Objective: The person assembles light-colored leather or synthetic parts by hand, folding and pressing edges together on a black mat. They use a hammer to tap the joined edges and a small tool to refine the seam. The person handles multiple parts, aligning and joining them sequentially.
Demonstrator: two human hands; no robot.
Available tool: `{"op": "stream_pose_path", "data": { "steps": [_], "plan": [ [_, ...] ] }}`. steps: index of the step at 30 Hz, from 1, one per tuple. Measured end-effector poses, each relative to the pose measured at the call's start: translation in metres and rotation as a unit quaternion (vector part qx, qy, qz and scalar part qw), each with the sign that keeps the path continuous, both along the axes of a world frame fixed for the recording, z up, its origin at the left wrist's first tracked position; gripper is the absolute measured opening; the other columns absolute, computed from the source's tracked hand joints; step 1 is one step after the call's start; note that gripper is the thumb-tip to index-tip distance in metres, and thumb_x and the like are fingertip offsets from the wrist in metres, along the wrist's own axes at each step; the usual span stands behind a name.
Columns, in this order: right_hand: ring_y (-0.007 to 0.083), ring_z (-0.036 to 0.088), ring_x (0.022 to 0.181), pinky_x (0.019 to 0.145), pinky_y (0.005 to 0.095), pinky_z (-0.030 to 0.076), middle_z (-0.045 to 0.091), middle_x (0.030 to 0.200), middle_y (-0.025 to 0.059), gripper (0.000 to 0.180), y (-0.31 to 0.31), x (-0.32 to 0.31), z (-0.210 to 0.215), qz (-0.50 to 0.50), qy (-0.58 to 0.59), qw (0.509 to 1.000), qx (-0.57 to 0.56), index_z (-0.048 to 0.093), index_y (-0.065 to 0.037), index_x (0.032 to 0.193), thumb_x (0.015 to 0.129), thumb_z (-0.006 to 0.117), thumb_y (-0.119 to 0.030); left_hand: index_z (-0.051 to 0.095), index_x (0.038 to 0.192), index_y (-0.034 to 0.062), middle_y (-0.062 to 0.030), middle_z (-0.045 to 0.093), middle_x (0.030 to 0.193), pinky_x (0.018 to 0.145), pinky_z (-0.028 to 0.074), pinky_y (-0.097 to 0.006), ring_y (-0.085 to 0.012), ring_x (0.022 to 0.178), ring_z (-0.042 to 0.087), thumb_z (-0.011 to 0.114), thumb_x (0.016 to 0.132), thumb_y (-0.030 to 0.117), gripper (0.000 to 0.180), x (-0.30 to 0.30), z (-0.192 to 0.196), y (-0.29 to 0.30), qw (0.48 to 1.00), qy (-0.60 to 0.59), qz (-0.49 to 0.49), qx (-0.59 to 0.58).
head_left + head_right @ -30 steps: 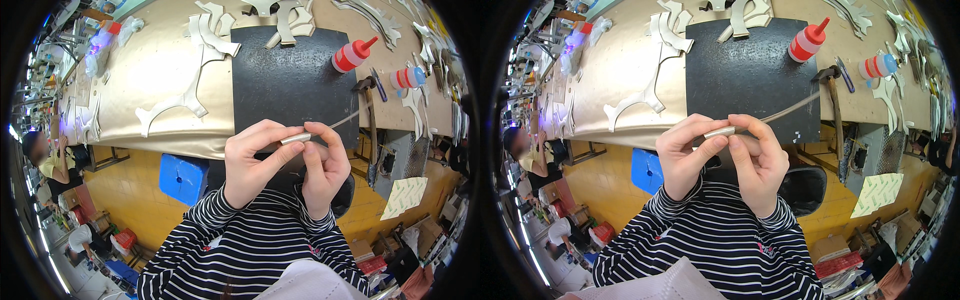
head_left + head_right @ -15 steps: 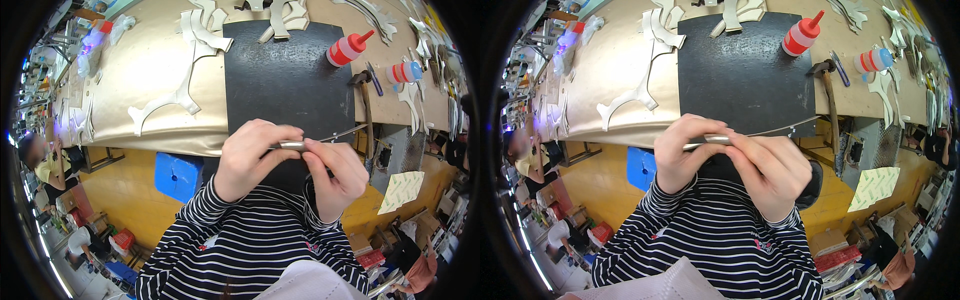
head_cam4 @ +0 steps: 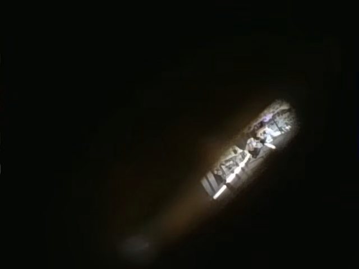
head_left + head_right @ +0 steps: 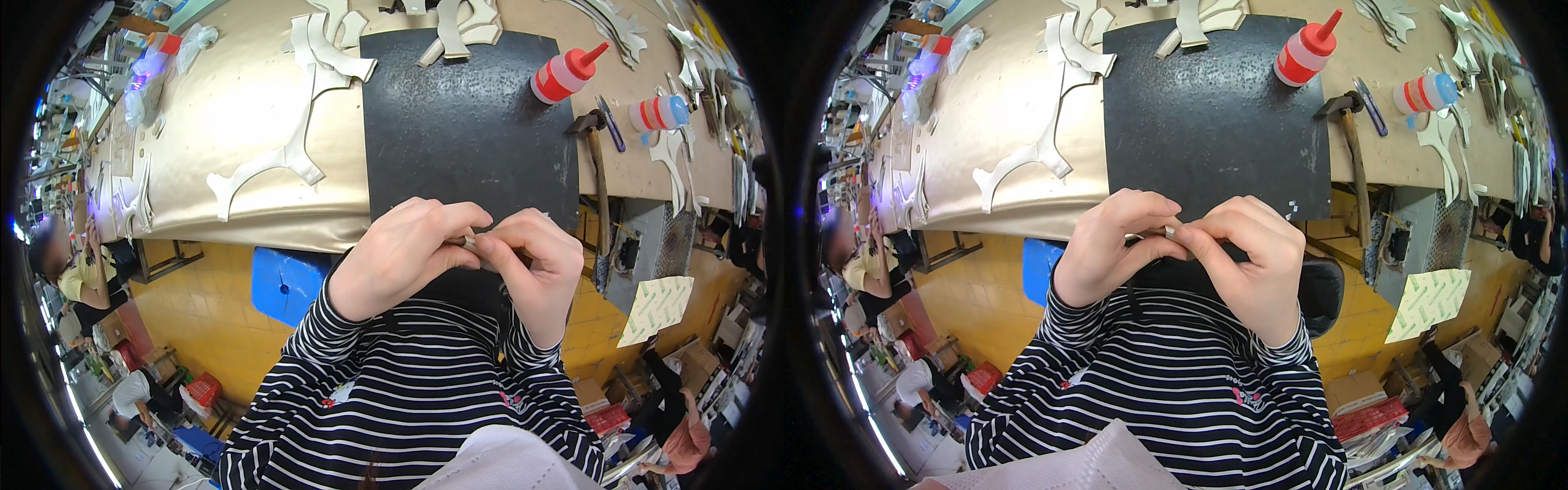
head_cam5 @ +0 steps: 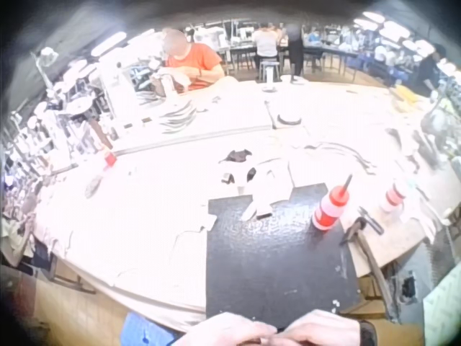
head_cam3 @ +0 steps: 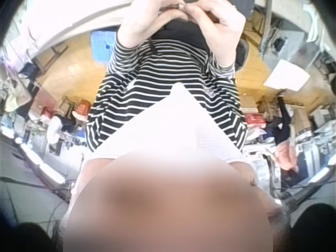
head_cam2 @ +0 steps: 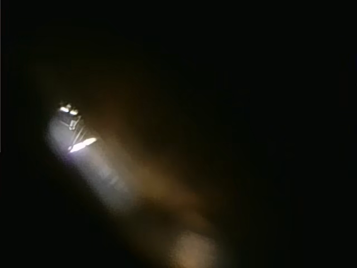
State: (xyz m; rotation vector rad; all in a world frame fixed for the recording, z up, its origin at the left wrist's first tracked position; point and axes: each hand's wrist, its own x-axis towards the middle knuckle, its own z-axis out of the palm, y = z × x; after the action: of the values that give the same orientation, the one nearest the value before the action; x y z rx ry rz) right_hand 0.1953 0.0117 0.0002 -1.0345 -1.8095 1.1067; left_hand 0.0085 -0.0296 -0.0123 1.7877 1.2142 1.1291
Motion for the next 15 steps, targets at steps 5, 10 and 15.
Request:
{"op": "stream_pose_path", "data": {
  "steps": [5, 10, 15],
  "plan": [
    [0.0135, 0.061, 0.063, 0.056, 0.0269, 0.045, 0.067, 0.072, 0.0063, 0.008, 0.003, -0.001, 0.0, -0.018, 0.025, 0.994, -0.104, 0.071, 0.001, 0.078, 0.083, 0.076, -0.001, 0.046, 0.13, 0.0015, -0.0141, 0.064, 0.103, 0.077, 0.058, -0.031, -0.0228, 0.091, 0.072, 0.076, 0.085, -0.001, 0.054, -0.006, 0.003, 0.002, 0.995, -0.001, -0.078, -0.063],
    [0.0124, 0.058, 0.061, 0.055, 0.0264, 0.043, 0.066, 0.07, 0.006, 0.01, 0.003, 0.001, 0.001, 0.022, 0.009, 0.996, -0.088, 0.071, 0.001, 0.077, 0.084, 0.077, -0.003, 0.043, 0.13, 0.0002, -0.0156, 0.066, 0.103, 0.076, 0.058, -0.03, -0.0226, 0.091, 0.073, 0.075, 0.088, -0.001, 0.053, -0.009, 0.009, 0.006, 0.988, 0.013, -0.108, -0.105],
    [0.0124, 0.057, 0.06, 0.054, 0.0265, 0.041, 0.065, 0.069, 0.0062, 0.012, 0.004, 0.0, -0.003, 0.02, 0.013, 0.996, -0.088, 0.071, 0.002, 0.076, 0.085, 0.076, -0.004, 0.044, 0.129, 0.0025, -0.0143, 0.07, 0.094, 0.078, 0.053, -0.034, -0.0277, 0.09, 0.07, 0.073, 0.09, 0.009, 0.049, -0.007, 0.013, 0.006, 0.99, 0.031, -0.085, -0.105]
  ]
}}
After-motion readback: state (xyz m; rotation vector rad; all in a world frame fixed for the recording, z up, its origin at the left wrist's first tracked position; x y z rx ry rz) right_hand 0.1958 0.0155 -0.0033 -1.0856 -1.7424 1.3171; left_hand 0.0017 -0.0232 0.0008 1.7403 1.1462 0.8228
